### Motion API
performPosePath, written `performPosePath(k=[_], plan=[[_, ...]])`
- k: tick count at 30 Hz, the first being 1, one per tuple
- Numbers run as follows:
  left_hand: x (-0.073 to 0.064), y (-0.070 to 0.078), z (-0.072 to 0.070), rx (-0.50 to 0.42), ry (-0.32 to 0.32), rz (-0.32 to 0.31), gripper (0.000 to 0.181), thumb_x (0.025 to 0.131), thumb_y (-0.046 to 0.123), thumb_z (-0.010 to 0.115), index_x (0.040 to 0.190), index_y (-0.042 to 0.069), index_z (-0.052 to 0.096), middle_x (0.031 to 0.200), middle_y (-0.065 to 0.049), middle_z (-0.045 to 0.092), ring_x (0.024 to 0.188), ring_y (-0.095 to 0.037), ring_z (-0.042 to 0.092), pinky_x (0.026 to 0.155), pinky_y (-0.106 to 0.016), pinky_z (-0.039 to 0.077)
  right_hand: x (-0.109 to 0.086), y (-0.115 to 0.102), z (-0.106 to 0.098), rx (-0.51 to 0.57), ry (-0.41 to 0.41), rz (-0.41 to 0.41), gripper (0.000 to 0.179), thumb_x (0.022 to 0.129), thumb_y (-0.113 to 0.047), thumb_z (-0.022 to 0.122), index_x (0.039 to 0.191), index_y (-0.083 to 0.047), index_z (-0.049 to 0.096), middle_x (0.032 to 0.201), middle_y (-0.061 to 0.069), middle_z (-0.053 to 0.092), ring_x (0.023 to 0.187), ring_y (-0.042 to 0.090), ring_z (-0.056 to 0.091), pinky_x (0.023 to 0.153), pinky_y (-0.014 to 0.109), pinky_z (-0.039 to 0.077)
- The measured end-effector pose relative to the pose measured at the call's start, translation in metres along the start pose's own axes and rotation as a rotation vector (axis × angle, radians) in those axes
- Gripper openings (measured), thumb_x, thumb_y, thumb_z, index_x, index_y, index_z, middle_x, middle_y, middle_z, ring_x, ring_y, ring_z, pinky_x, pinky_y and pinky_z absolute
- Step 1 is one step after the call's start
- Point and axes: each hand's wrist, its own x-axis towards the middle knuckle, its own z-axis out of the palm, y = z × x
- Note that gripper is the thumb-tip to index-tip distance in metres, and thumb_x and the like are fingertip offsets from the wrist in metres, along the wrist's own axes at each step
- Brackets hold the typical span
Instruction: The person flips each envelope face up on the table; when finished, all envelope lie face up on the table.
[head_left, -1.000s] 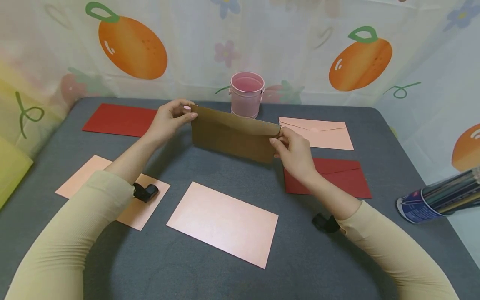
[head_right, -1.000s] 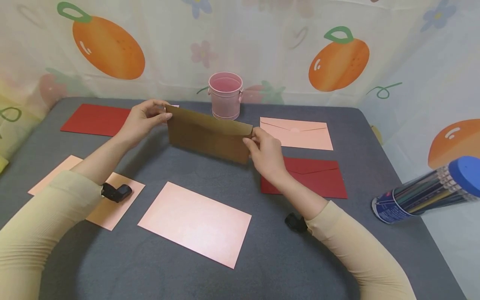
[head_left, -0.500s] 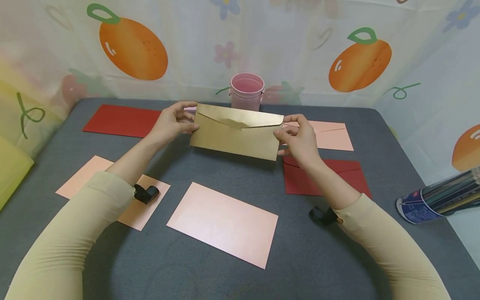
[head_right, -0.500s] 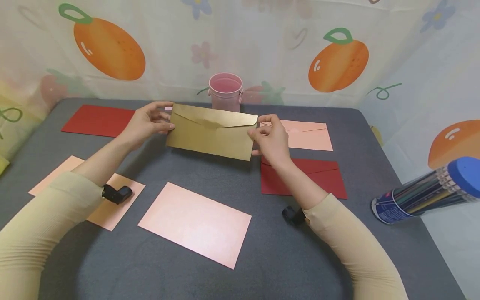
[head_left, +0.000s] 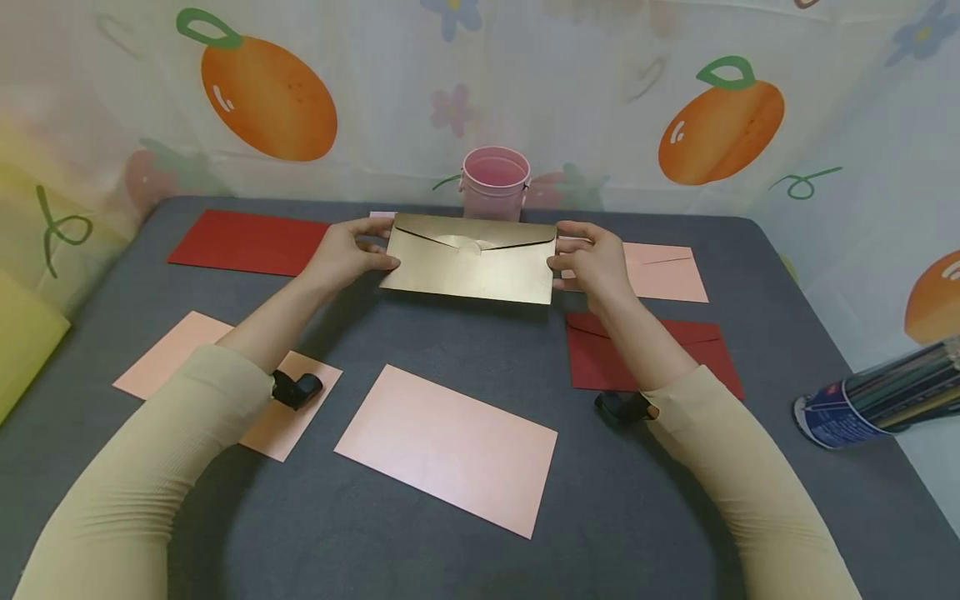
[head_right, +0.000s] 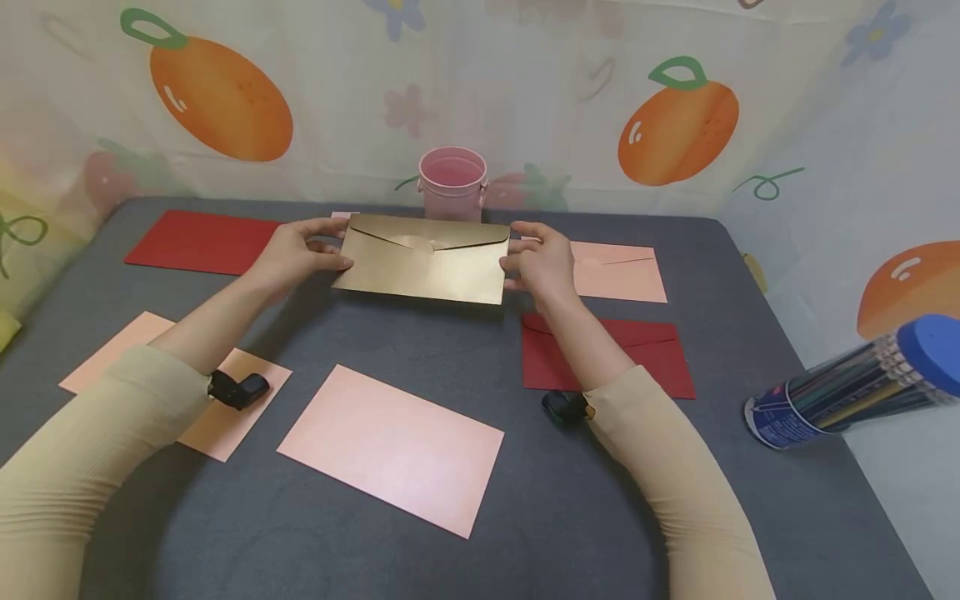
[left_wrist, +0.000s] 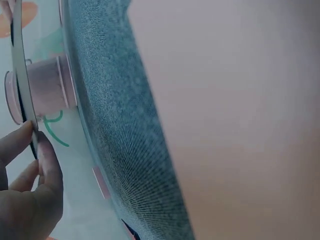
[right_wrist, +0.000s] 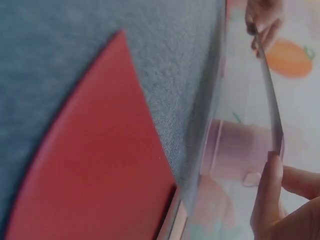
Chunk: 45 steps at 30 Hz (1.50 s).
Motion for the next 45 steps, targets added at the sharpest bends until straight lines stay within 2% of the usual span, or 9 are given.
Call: performPosePath(k=[6, 10, 15, 21, 25, 29, 32, 39, 45], plan=[[0.003, -0.005, 0.001, 0.069, -0.067, -0.033, 0.072, 0.086, 0.006, 0.073, 0.150, 0.005, 0.040, 0.132, -0.018, 0.051, 0.115, -0.028, 0.055, 0.078, -0.017, 0.046, 0.012, 0.001, 0.004, -0.020, -0.005, 0.044, 0.063, 0.086, 0.006, 0.065, 0.145, -0.013, 0.050, 0.139, 0.015, 0.057, 0.071, 0.005, 0.068, 0.057, 0.022, 0.057], [0.005, -0.009, 0.003, 0.140, -0.104, -0.046, 0.076, 0.085, 0.007, 0.075, 0.151, 0.002, 0.037, 0.131, -0.020, 0.051, 0.118, -0.033, 0.054, 0.082, -0.023, 0.048, 0.018, 0.004, 0.009, -0.066, -0.039, 0.071, 0.068, 0.082, 0.012, 0.066, 0.145, -0.010, 0.049, 0.137, 0.016, 0.055, 0.064, 0.006, 0.065, 0.056, 0.022, 0.058], [0.006, -0.011, 0.006, 0.221, -0.100, -0.047, 0.079, 0.083, 0.008, 0.077, 0.151, 0.000, 0.036, 0.131, -0.022, 0.051, 0.112, -0.031, 0.053, 0.088, -0.036, 0.046, 0.021, 0.008, 0.015, -0.169, -0.058, 0.074, 0.071, 0.080, 0.014, 0.069, 0.144, -0.009, 0.049, 0.131, 0.016, 0.056, 0.070, 0.012, 0.066, 0.059, 0.022, 0.059], [0.006, -0.011, 0.009, 0.304, -0.111, -0.037, 0.085, 0.082, 0.011, 0.078, 0.151, -0.006, 0.031, 0.137, -0.026, 0.050, 0.122, -0.037, 0.051, 0.106, -0.050, 0.045, 0.025, 0.011, 0.020, -0.312, -0.072, 0.033, 0.071, 0.078, 0.012, 0.072, 0.143, -0.006, 0.051, 0.125, 0.018, 0.059, 0.072, 0.011, 0.063, 0.068, 0.025, 0.061], [0.007, -0.011, 0.010, 0.331, -0.117, -0.021, 0.085, 0.081, 0.011, 0.079, 0.149, -0.009, 0.032, 0.135, -0.027, 0.051, 0.122, -0.039, 0.051, 0.106, -0.051, 0.045, 0.027, 0.012, 0.023, -0.429, -0.076, 0.009, 0.072, 0.077, 0.008, 0.075, 0.144, -0.006, 0.050, 0.123, 0.015, 0.059, 0.085, 0.016, 0.062, 0.078, 0.028, 0.060], [0.007, -0.012, 0.010, 0.353, -0.123, -0.016, 0.084, 0.080, 0.012, 0.080, 0.147, -0.010, 0.034, 0.133, -0.027, 0.053, 0.121, -0.039, 0.053, 0.105, -0.050, 0.045, 0.031, 0.015, 0.027, -0.598, -0.094, -0.017, 0.074, 0.076, -0.002, 0.079, 0.143, -0.005, 0.049, 0.122, 0.013, 0.059, 0.103, 0.023, 0.056, 0.089, 0.034, 0.053], [0.007, -0.012, 0.011, 0.360, -0.130, -0.011, 0.085, 0.081, 0.012, 0.080, 0.147, -0.011, 0.034, 0.134, -0.029, 0.052, 0.122, -0.040, 0.053, 0.107, -0.051, 0.045, 0.032, 0.017, 0.029, -0.677, -0.112, -0.032, 0.076, 0.075, -0.008, 0.082, 0.143, -0.003, 0.048, 0.120, 0.012, 0.058, 0.106, 0.025, 0.053, 0.095, 0.037, 0.049], [0.009, -0.013, 0.011, 0.366, -0.137, -0.002, 0.082, 0.081, 0.012, 0.080, 0.146, -0.013, 0.035, 0.136, -0.031, 0.051, 0.124, -0.043, 0.052, 0.108, -0.051, 0.044, 0.032, 0.018, 0.031, -0.742, -0.125, -0.081, 0.080, 0.073, -0.011, 0.083, 0.143, 0.001, 0.045, 0.112, 0.011, 0.056, 0.101, 0.024, 0.050, 0.095, 0.037, 0.046], [0.010, -0.015, 0.011, 0.372, -0.152, 0.009, 0.080, 0.081, 0.011, 0.080, 0.144, -0.014, 0.037, 0.139, -0.034, 0.049, 0.128, -0.045, 0.052, 0.110, -0.051, 0.043, 0.031, 0.018, 0.032, -0.770, -0.151, -0.101, 0.080, 0.074, -0.010, 0.082, 0.143, 0.003, 0.045, 0.124, 0.019, 0.059, 0.112, 0.030, 0.054, 0.100, 0.041, 0.049]])
